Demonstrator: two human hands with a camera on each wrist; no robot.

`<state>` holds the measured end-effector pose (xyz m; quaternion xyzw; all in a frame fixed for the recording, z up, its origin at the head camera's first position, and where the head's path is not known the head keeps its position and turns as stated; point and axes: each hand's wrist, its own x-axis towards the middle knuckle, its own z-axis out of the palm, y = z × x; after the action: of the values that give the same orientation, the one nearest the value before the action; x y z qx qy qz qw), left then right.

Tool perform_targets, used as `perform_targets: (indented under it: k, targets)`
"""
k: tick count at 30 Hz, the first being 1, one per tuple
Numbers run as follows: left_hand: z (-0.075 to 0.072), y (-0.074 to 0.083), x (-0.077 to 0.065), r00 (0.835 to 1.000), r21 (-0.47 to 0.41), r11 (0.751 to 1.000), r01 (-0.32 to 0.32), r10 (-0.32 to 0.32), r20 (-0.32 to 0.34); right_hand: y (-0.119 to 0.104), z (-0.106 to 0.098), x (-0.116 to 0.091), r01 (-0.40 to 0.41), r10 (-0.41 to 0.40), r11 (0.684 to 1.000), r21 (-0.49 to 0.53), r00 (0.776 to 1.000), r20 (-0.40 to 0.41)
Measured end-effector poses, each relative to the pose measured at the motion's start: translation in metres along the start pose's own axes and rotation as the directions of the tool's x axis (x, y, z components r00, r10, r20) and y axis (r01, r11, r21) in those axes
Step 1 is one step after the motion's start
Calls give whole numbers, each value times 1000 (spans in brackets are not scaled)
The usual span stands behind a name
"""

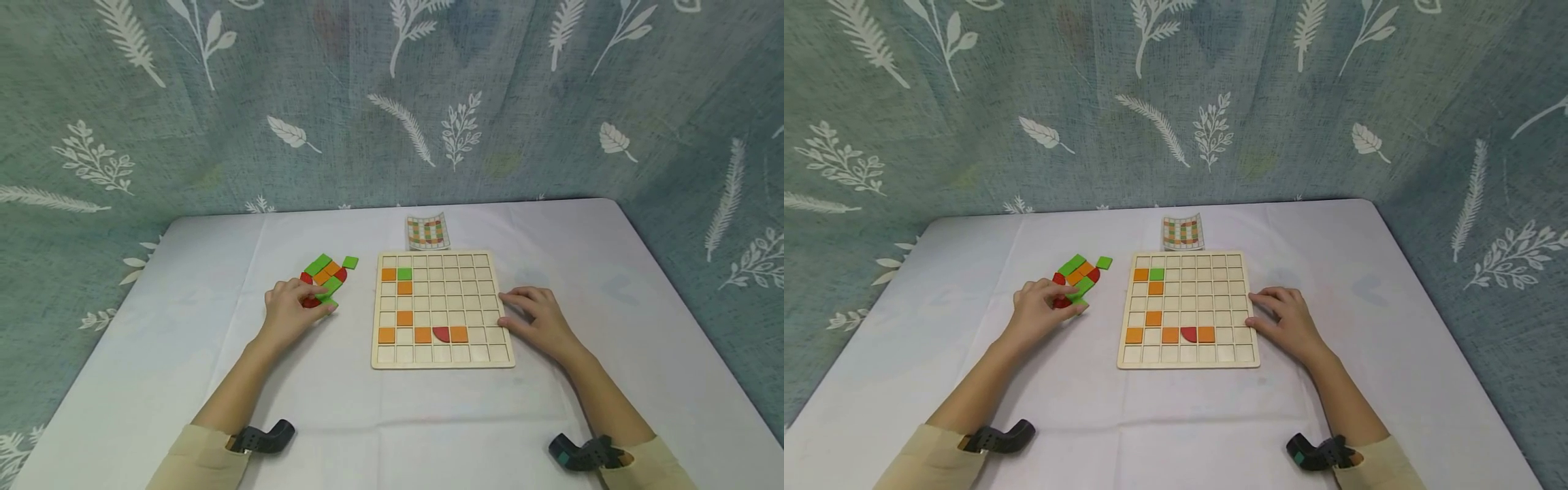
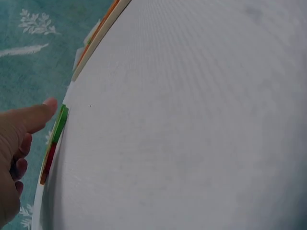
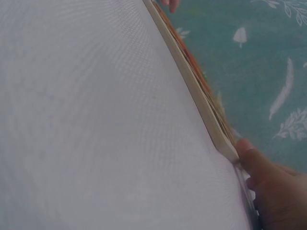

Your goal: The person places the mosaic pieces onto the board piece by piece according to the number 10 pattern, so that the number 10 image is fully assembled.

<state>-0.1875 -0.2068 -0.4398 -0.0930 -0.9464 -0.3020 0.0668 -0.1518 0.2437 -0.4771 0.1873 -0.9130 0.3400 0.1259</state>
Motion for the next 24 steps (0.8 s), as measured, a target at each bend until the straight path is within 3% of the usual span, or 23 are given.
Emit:
perform_targets:
  k: [9,17,24]
  targets:
    - [1,-7,-3,999,28,999,23,-24,39,0,0,0,5,-5,1000,-6,1000,-5]
    - [4,-6,-7,999,88,995,36,-36,-2,-1,0,0,9,-9,1000,4,1000,-9]
    - [10,-3,-6,1000,63,998,30,-30,8,-2,0,1,-1,1,1000,3,1000,-5]
